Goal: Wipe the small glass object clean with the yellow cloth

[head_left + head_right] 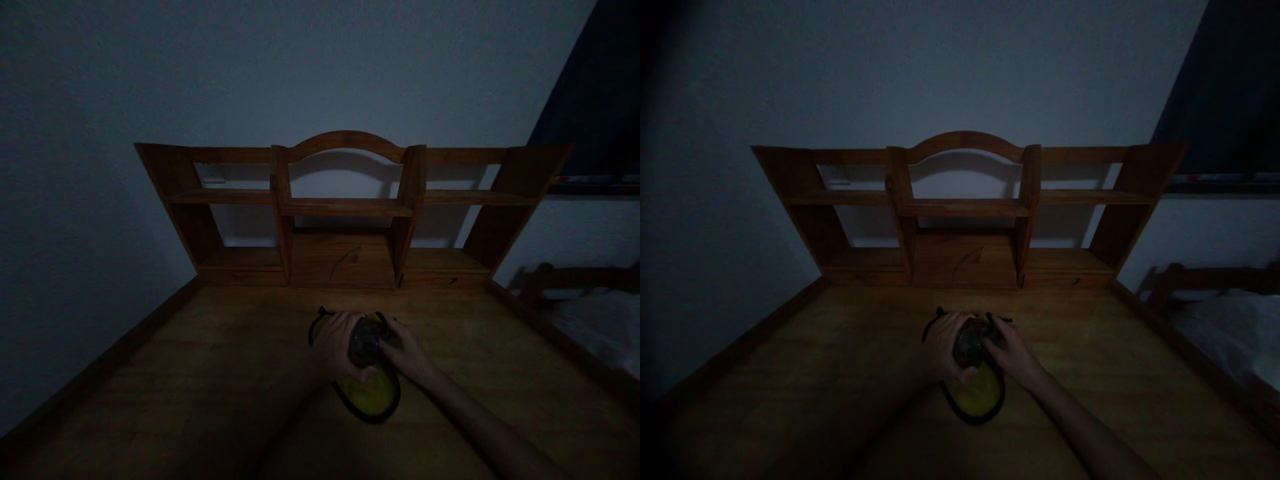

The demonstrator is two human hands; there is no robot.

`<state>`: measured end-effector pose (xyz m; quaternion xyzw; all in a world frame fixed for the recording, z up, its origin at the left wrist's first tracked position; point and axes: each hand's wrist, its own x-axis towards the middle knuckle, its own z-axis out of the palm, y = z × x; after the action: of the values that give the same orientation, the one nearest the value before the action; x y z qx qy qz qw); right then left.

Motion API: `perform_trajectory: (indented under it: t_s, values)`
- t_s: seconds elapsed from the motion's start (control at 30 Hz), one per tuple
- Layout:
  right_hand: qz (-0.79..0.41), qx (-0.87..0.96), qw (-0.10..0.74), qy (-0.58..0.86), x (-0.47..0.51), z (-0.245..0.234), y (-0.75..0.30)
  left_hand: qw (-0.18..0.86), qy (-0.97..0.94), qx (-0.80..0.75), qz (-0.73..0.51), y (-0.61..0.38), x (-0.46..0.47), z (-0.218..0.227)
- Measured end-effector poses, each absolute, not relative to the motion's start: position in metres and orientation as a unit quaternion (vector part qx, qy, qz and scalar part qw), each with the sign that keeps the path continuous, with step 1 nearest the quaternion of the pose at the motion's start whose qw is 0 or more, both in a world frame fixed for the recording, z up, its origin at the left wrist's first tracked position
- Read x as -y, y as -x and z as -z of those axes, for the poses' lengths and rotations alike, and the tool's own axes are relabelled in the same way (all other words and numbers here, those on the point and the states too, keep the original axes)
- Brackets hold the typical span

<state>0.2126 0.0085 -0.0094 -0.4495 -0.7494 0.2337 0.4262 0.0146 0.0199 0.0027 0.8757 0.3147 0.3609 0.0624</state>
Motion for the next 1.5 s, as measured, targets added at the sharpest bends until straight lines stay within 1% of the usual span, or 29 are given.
perform_trajectory:
  t_s: [0.4, 0.6, 1.5]
  values:
    - [-0.203, 0.764, 0.411, 0.454, -0.0084, 0.0144, -0.215, 0.056, -0.876, -0.309, -0.366, -0.0159, -0.0221, -0.0009]
    - [-0.224, 0.766, 0.417, 0.434, -0.0082, 0.0108, -0.212, 0.055, -0.875, -0.314, -0.364, -0.0167, -0.0219, -0.0015]
    - [-0.214, 0.778, 0.404, 0.431, -0.0089, 0.0144, -0.2149, 0.032, -0.88, -0.319, -0.351, -0.017, -0.0199, -0.0062]
